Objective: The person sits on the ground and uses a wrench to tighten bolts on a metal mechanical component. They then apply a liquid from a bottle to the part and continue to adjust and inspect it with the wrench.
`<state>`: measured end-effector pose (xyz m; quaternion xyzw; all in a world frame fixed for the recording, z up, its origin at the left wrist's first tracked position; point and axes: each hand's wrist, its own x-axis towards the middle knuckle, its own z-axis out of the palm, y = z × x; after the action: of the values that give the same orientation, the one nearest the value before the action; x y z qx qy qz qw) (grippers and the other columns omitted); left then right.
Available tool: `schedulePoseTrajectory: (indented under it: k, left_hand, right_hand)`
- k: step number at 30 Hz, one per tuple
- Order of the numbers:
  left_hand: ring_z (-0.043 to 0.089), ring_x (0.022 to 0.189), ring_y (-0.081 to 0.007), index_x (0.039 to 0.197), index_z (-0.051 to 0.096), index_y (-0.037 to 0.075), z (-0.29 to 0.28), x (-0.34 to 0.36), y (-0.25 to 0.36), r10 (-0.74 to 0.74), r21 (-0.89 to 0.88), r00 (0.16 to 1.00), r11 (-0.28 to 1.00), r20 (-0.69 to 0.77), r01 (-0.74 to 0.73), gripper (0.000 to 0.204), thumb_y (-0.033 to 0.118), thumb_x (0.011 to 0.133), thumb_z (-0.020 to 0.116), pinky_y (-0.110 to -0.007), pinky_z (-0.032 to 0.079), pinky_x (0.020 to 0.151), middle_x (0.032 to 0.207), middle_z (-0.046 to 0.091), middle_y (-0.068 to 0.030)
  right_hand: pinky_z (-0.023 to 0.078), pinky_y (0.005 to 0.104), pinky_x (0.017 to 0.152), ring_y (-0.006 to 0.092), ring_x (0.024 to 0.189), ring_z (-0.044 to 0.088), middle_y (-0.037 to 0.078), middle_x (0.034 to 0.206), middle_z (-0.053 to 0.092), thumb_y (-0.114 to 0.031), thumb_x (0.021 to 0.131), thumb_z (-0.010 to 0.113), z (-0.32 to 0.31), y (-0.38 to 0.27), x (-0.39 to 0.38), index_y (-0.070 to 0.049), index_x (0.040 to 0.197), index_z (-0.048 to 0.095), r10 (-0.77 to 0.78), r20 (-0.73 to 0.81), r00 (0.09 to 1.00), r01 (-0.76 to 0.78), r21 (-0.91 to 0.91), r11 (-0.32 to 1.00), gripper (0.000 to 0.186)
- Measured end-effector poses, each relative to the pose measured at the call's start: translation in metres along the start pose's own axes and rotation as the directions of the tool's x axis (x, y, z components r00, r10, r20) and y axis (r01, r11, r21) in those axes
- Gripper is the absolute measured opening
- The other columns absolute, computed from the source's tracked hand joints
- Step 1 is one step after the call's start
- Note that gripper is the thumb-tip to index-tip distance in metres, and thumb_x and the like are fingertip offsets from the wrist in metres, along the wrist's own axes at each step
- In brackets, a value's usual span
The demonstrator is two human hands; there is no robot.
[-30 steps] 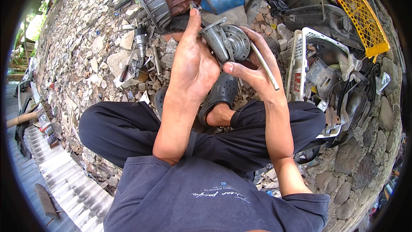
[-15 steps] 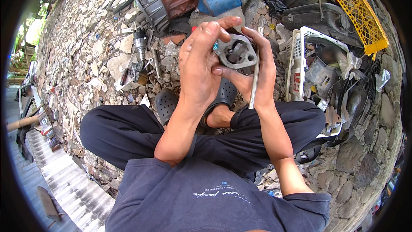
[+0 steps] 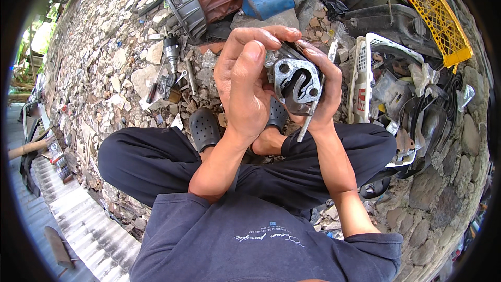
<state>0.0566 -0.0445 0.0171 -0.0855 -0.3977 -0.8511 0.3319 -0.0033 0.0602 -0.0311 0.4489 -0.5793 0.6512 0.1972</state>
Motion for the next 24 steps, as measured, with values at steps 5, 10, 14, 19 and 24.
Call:
schedulePoseTrajectory:
  k: [5,10,14,19,24]
  left_hand:
    - [0.061,0.103,-0.0233,0.099,0.053,-0.002,0.001,-0.002,-0.002,0.048,0.014,0.999,0.999,-0.016,-0.048,0.023,0.019,0.099,0.046,-0.037,0.047,0.095,0.105,0.063,-0.0208]
    - [0.061,0.101,-0.0229,0.099,0.052,-0.003,0.002,-0.003,-0.005,0.074,-0.017,0.997,0.997,-0.015,-0.074,0.023,0.019,0.099,0.046,-0.037,0.047,0.095,0.104,0.063,-0.0204]
    - [0.061,0.104,-0.0238,0.101,0.053,-0.003,-0.001,-0.002,-0.007,0.078,-0.005,0.997,0.997,-0.017,-0.078,0.026,0.021,0.100,0.045,-0.038,0.046,0.096,0.106,0.064,-0.0207]
    - [0.054,0.123,-0.0252,0.121,0.053,0.000,-0.030,0.015,-0.032,0.031,0.359,0.997,0.932,0.077,-0.056,0.050,0.044,0.100,0.048,-0.035,0.042,0.103,0.126,0.059,-0.0182]
    - [0.050,0.119,-0.0175,0.134,0.047,0.005,-0.066,0.005,-0.061,-0.547,0.514,0.835,0.700,-0.060,0.495,0.061,0.027,0.085,0.076,-0.031,0.041,0.098,0.126,0.055,-0.0091]
  right_hand:
    - [0.047,0.0452,0.099,0.0378,0.114,0.061,0.025,0.120,0.062,-0.008,0.070,0.080,-0.007,-0.005,0.001,0.002,0.119,0.053,0.040,0.044,0.998,-0.039,-0.019,0.999,0.056]
    - [0.042,0.0490,0.102,0.0373,0.113,0.062,0.022,0.118,0.065,-0.012,0.070,0.080,-0.015,-0.006,0.007,-0.001,0.119,0.054,-0.049,0.123,0.991,0.066,-0.136,0.988,0.056]
    - [0.040,0.0474,0.103,0.0352,0.111,0.063,0.019,0.121,0.064,-0.014,0.070,0.080,-0.015,-0.002,0.005,-0.001,0.118,0.055,-0.068,0.123,0.990,0.093,-0.205,0.974,0.056]
    - [0.049,0.0366,0.093,0.0294,0.104,0.065,0.017,0.117,0.063,-0.007,0.070,0.081,-0.003,0.004,-0.002,-0.001,0.122,0.050,0.223,0.007,0.975,-0.218,-0.179,0.959,0.061]
    - [0.051,0.0343,0.086,0.0229,0.099,0.066,0.018,0.108,0.066,-0.014,0.075,0.081,-0.002,0.035,-0.019,0.004,0.122,0.050,0.683,-0.021,0.730,-0.673,-0.189,0.714,0.059]
